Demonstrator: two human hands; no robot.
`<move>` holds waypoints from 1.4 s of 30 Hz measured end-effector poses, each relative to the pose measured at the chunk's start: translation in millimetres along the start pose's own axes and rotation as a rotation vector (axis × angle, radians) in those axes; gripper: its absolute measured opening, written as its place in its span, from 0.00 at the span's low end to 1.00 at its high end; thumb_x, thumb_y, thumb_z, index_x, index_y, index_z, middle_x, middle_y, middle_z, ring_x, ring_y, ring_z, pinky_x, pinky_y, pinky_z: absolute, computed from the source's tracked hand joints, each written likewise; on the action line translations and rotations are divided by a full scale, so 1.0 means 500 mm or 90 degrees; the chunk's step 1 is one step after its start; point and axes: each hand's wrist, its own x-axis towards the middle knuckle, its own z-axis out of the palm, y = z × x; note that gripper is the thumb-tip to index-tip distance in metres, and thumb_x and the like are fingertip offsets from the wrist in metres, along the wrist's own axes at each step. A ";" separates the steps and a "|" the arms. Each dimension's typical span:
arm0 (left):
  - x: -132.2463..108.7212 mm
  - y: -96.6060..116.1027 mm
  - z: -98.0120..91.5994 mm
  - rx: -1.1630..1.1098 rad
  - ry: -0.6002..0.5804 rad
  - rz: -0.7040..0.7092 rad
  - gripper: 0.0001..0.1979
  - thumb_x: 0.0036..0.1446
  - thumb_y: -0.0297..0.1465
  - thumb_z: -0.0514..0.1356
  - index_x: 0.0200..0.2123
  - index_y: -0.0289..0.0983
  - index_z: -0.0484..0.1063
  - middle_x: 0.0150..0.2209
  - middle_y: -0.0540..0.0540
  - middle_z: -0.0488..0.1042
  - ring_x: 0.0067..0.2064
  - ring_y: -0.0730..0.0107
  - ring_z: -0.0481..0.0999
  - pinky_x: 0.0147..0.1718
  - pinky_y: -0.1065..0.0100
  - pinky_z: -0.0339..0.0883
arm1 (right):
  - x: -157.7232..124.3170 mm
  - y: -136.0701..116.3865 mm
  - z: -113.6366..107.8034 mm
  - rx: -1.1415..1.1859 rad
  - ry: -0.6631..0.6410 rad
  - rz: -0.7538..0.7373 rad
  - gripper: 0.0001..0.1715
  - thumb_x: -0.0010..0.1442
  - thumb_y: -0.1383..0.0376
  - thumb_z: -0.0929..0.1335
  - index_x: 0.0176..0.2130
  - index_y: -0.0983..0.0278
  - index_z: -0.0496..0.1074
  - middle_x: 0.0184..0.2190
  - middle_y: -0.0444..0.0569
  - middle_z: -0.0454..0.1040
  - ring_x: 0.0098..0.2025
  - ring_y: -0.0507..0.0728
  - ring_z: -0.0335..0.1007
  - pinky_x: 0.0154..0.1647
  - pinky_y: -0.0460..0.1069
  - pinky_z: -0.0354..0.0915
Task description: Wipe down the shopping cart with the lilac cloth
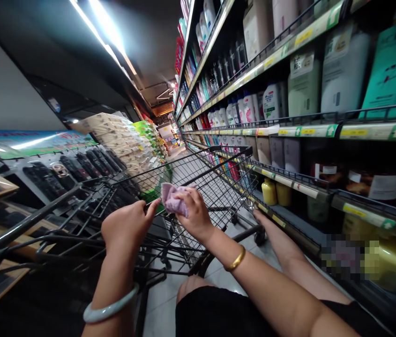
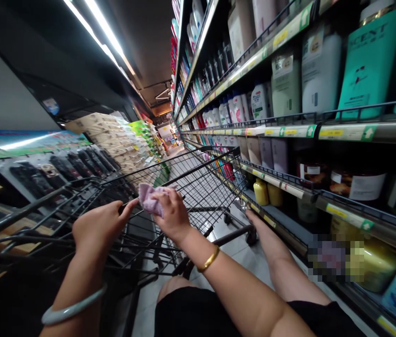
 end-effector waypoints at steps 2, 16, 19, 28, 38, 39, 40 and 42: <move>0.000 0.002 0.001 -0.012 0.007 -0.004 0.38 0.65 0.58 0.36 0.28 0.40 0.75 0.31 0.39 0.80 0.35 0.51 0.79 0.25 0.63 0.47 | -0.045 0.037 -0.001 -0.003 0.006 0.083 0.26 0.52 0.73 0.72 0.51 0.59 0.74 0.55 0.53 0.69 0.59 0.62 0.65 0.64 0.59 0.65; -0.002 0.002 0.009 -0.029 0.020 -0.008 0.38 0.65 0.58 0.37 0.29 0.40 0.78 0.30 0.38 0.80 0.34 0.50 0.79 0.25 0.62 0.49 | -0.040 -0.020 0.006 -0.009 -0.054 0.026 0.26 0.55 0.69 0.72 0.54 0.59 0.73 0.57 0.55 0.68 0.60 0.62 0.63 0.65 0.60 0.63; -0.003 0.002 0.011 -0.036 0.040 -0.006 0.39 0.64 0.60 0.37 0.28 0.40 0.77 0.29 0.39 0.79 0.33 0.50 0.79 0.24 0.63 0.49 | -0.105 0.042 0.006 -0.014 -0.066 0.147 0.25 0.52 0.72 0.72 0.51 0.60 0.74 0.54 0.55 0.68 0.59 0.62 0.65 0.64 0.61 0.65; -0.008 0.006 0.006 -0.037 0.043 -0.001 0.39 0.65 0.58 0.37 0.29 0.39 0.78 0.29 0.38 0.79 0.33 0.50 0.79 0.25 0.64 0.47 | -0.029 -0.072 -0.004 0.047 -0.059 0.004 0.27 0.54 0.70 0.72 0.54 0.57 0.72 0.54 0.51 0.71 0.60 0.60 0.64 0.67 0.58 0.62; -0.009 0.006 0.007 -0.043 0.045 -0.005 0.39 0.65 0.59 0.37 0.30 0.40 0.79 0.30 0.38 0.80 0.33 0.52 0.78 0.26 0.63 0.48 | -0.139 0.015 -0.005 0.019 -0.092 0.147 0.26 0.51 0.73 0.71 0.50 0.58 0.74 0.52 0.53 0.70 0.57 0.61 0.67 0.63 0.59 0.67; -0.009 0.006 0.005 -0.040 0.047 -0.007 0.39 0.65 0.59 0.37 0.30 0.40 0.78 0.30 0.38 0.80 0.33 0.51 0.78 0.25 0.63 0.48 | -0.116 -0.007 -0.007 0.038 -0.057 0.138 0.24 0.52 0.72 0.71 0.50 0.59 0.74 0.51 0.52 0.71 0.57 0.61 0.68 0.63 0.59 0.67; -0.010 0.007 0.004 -0.038 0.046 -0.007 0.38 0.65 0.58 0.37 0.30 0.40 0.78 0.30 0.38 0.80 0.33 0.51 0.79 0.25 0.63 0.48 | -0.088 -0.033 -0.008 0.054 -0.025 0.110 0.24 0.54 0.71 0.71 0.51 0.59 0.73 0.52 0.53 0.71 0.57 0.60 0.67 0.63 0.58 0.66; -0.011 0.007 0.001 -0.033 0.035 -0.003 0.36 0.66 0.54 0.39 0.31 0.40 0.79 0.32 0.37 0.80 0.35 0.50 0.79 0.25 0.63 0.47 | -0.035 -0.082 -0.004 0.071 0.004 0.025 0.24 0.56 0.69 0.72 0.52 0.58 0.73 0.53 0.52 0.71 0.58 0.60 0.66 0.65 0.57 0.65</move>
